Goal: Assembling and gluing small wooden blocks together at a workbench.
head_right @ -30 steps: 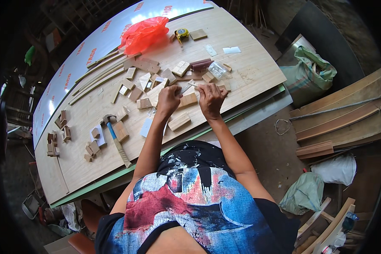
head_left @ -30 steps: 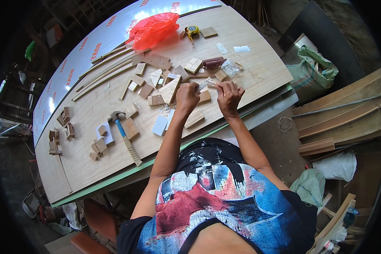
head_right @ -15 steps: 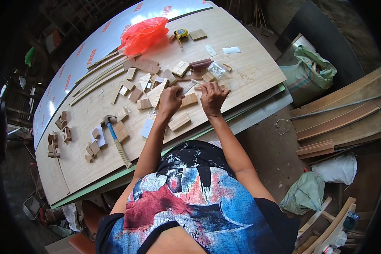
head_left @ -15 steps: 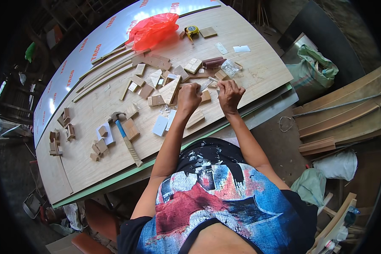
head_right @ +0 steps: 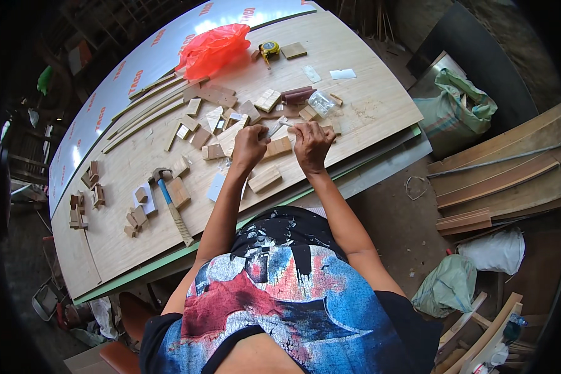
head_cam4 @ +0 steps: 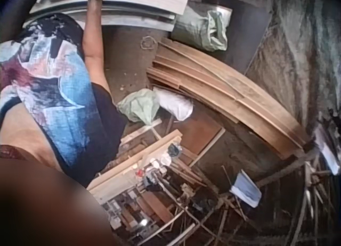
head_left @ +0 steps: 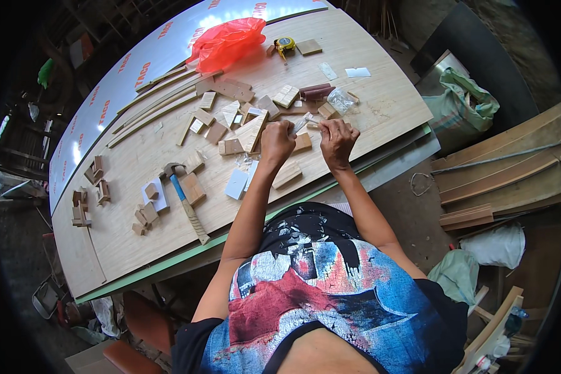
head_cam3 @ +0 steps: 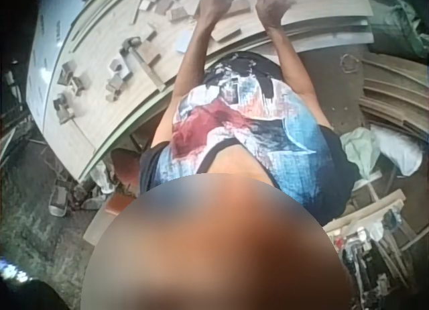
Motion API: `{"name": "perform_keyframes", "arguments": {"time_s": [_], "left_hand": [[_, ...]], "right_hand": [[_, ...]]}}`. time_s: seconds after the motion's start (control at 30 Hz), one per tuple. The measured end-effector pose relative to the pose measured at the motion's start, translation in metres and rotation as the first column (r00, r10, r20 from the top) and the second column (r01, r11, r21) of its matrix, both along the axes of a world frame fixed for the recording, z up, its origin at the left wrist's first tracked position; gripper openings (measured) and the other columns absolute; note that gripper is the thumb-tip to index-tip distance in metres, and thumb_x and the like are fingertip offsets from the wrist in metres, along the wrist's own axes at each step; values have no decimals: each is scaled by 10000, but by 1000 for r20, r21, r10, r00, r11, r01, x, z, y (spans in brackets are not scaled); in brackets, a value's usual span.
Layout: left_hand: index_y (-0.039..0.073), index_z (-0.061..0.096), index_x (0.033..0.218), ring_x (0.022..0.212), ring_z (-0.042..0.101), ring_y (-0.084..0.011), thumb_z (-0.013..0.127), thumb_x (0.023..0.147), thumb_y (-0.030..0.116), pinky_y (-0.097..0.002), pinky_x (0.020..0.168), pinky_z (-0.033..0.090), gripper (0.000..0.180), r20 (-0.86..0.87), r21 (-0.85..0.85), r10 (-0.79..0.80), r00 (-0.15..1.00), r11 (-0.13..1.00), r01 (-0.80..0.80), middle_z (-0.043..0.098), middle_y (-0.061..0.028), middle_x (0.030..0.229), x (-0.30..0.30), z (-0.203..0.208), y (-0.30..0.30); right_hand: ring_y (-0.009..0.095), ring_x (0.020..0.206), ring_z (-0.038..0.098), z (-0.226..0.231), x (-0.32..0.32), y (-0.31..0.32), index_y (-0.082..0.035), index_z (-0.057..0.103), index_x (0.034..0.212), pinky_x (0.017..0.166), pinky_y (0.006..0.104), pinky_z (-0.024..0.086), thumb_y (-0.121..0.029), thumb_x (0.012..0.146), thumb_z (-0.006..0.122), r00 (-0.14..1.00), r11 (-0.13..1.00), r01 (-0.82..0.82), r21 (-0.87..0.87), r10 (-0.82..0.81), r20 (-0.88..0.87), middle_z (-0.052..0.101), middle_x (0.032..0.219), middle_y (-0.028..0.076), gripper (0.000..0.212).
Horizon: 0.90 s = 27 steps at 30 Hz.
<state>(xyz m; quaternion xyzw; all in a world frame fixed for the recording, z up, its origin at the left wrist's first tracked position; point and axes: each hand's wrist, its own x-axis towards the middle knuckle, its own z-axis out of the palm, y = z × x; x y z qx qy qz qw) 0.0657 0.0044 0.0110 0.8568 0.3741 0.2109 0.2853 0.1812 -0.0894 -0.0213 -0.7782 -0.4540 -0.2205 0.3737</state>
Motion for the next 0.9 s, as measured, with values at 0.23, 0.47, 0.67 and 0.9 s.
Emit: {"name": "perform_keyframes", "arguments": {"time_s": [0.23, 0.47, 0.67, 0.9], "left_hand": [[35, 630, 752, 691, 577, -318, 617, 626, 83, -386, 623, 448, 135, 30, -35, -44, 999, 998, 45, 583, -180, 715, 1, -4, 1], [16, 634, 769, 714, 579, -323, 660, 608, 102, -388, 649, 449, 184, 68, -51, 16, 998, 999, -12, 588, -190, 745, 3, -7, -1], [7, 631, 773, 715, 583, -318, 685, 595, 111, -379, 655, 452, 213, 88, -107, 33, 996, 994, -23, 589, -189, 743, 2, -11, -1], [6, 630, 772, 712, 584, -319, 689, 593, 112, -376, 652, 453, 216, 10, -111, -9, 1000, 994, 10, 590, -189, 744, 3, -2, -6]], "right_hand": [[152, 677, 517, -4, 7, 3, -131, 563, 750, 653, 310, 289, -212, 760, 579, 995, 995, 95, -29, -96, -34, 556, 716, -23, 83], [176, 628, 510, -5, -10, 2, -122, 546, 763, 612, 321, 295, -208, 763, 568, 995, 995, -91, 43, 92, -34, 554, 710, -5, 88], [176, 621, 504, -8, -10, 5, -117, 536, 754, 610, 319, 299, -205, 758, 568, 996, 996, -87, 4, 87, 4, 533, 686, 1, 94], [190, 641, 517, -13, 12, 1, -116, 552, 746, 620, 318, 319, -213, 770, 560, 996, 997, 82, -8, -82, -41, 548, 707, 7, 100]]}}
